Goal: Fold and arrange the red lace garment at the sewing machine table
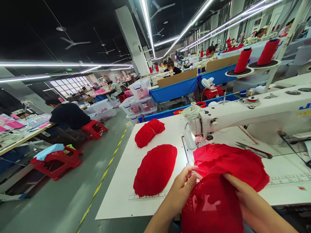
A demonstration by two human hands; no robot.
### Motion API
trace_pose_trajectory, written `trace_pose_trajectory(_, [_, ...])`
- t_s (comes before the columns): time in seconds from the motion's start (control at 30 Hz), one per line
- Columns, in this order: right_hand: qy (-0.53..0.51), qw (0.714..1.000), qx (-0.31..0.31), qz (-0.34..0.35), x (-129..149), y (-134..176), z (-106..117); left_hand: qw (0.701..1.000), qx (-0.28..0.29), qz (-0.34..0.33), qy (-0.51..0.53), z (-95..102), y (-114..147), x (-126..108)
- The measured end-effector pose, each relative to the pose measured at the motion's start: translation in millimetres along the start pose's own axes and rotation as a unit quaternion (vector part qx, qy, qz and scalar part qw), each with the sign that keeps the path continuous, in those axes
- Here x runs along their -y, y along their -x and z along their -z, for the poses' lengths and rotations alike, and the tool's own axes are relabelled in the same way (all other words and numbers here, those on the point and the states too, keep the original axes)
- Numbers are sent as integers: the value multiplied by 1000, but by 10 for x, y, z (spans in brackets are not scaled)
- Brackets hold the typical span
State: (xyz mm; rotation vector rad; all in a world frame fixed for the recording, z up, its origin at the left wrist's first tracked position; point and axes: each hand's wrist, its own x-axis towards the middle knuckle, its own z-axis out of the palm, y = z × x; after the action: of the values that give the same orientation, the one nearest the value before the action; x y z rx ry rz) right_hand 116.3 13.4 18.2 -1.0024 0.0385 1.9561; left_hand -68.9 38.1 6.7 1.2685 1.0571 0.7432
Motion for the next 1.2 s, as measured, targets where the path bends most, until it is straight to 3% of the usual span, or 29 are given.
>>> trace_pose_trajectory(0.07, [-35,998,-19,-45,63,-23,7,988,54,77,119,-18,-13,3])
trace_pose_trajectory(0.13, [-54,996,-27,-72,122,-47,9,963,43,116,239,-22,-21,-5])
trace_pose_trajectory(0.23, [-45,997,-16,-59,162,-77,36,922,4,118,368,-6,-16,-7])
trace_pose_trajectory(0.3, [-10,1000,13,-26,155,-101,77,913,34,118,389,5,6,11])
trace_pose_trajectory(0.4, [23,996,82,8,135,-150,141,919,127,104,357,10,57,47])
trace_pose_trajectory(0.43, [14,997,78,6,132,-165,154,923,139,101,344,10,71,56])
trace_pose_trajectory(0.53, [-18,999,27,-4,133,-170,151,928,108,95,343,13,90,82])
trace_pose_trajectory(0.7, [125,977,103,136,87,-63,23,923,56,77,373,42,69,162])
trace_pose_trajectory(0.8, [159,969,72,174,39,-57,-23,929,69,66,358,44,79,165])
trace_pose_trajectory(1.0, [99,970,38,218,-20,-109,-47,960,108,38,256,-70,174,67])
trace_pose_trajectory(1.2, [80,971,4,226,-27,-116,-94,992,46,83,86,-129,235,208])
